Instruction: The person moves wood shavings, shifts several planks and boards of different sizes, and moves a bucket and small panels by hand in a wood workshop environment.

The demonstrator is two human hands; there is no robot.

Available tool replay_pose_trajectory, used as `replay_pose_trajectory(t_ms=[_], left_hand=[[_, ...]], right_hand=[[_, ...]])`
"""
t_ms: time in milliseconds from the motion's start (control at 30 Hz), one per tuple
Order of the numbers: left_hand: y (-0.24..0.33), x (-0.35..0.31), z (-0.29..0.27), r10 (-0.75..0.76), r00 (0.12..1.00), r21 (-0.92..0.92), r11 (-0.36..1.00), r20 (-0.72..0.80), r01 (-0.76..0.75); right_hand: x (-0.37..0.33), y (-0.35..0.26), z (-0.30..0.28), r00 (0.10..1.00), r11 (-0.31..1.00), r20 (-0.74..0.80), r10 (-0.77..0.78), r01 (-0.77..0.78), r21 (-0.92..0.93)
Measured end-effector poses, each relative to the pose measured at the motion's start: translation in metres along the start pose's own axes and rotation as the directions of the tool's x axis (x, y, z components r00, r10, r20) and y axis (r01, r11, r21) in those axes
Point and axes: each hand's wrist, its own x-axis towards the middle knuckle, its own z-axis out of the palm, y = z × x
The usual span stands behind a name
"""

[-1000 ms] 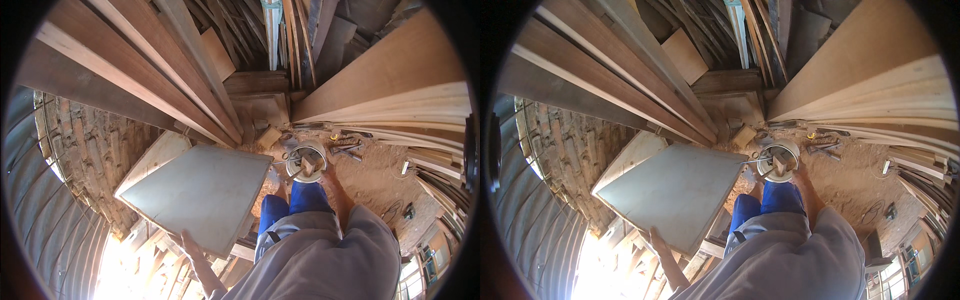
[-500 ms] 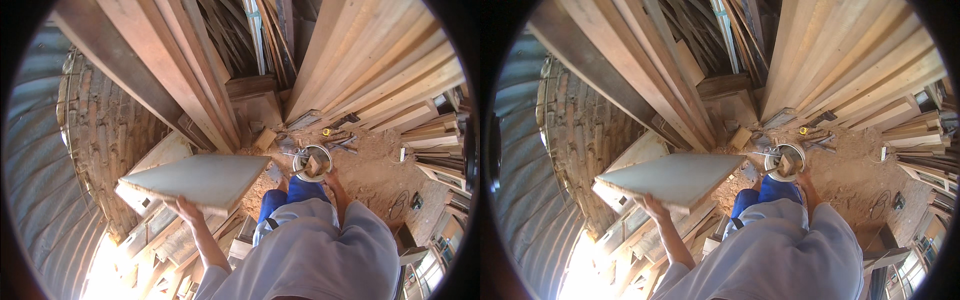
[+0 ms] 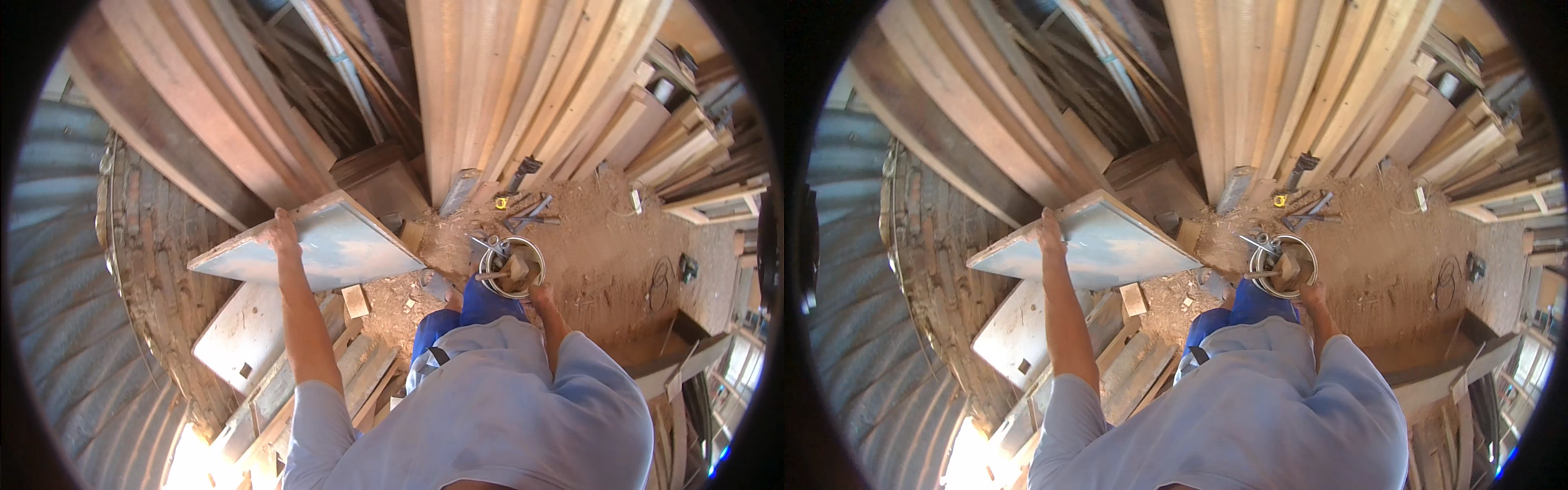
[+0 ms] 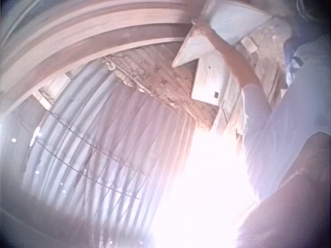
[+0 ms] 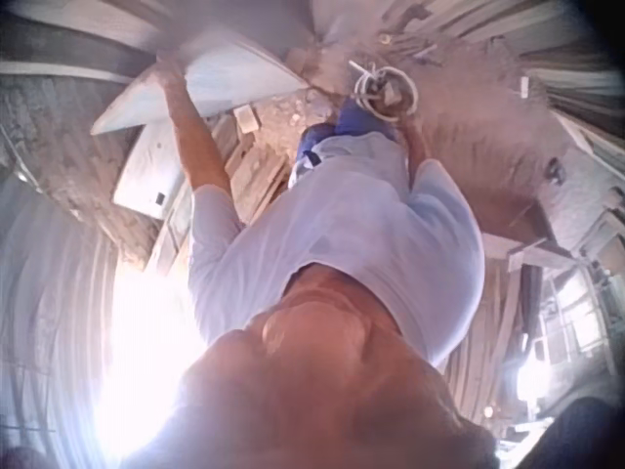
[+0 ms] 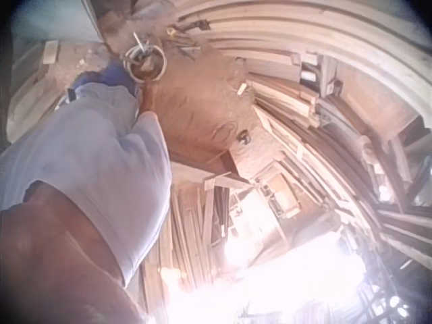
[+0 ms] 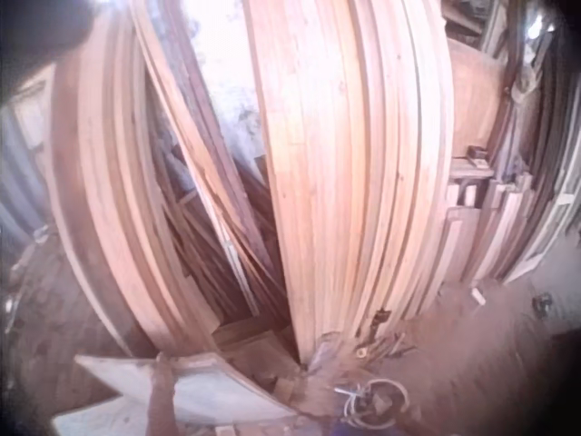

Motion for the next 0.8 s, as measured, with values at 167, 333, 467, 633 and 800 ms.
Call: replay_pose_trajectory(t_ms=[167, 333, 467, 633, 800], left_hand=[[0.131, -0.041, 0.052, -0.198, 0.973, -0.285, 0.932, 0.123, 0.225], [0.135, -0.027, 0.063, -0.150, 0.987, 0.902, 0.431, 0.049, 0.021], [0.119, -0.015, 0.073, -0.041, 0.979, 0.588, 0.794, -0.198, 0.152], [0.111, -0.017, 0.098, 0.416, 0.760, 0.312, 0.905, -0.499, -0.290], [0.184, -0.085, 0.143, 0.404, 0.898, 0.567, 0.787, -0.174, -0.244]], right_hand=[[-0.078, -0.042, -0.049, 0.925, 0.859, -0.007, 0.379, -0.349, 0.374], [-0.082, -0.018, -0.058, 0.911, 0.825, 0.074, 0.405, -0.399, 0.401], [-0.066, 0.017, -0.056, 0.828, 0.655, 0.146, 0.542, -0.525, 0.543], [-0.045, -0.015, -0.081, 0.836, 0.668, 0.176, 0.520, -0.526, 0.526], [-0.012, -0.020, -0.098, 0.911, 0.872, 0.116, 0.396, -0.413, 0.264]])
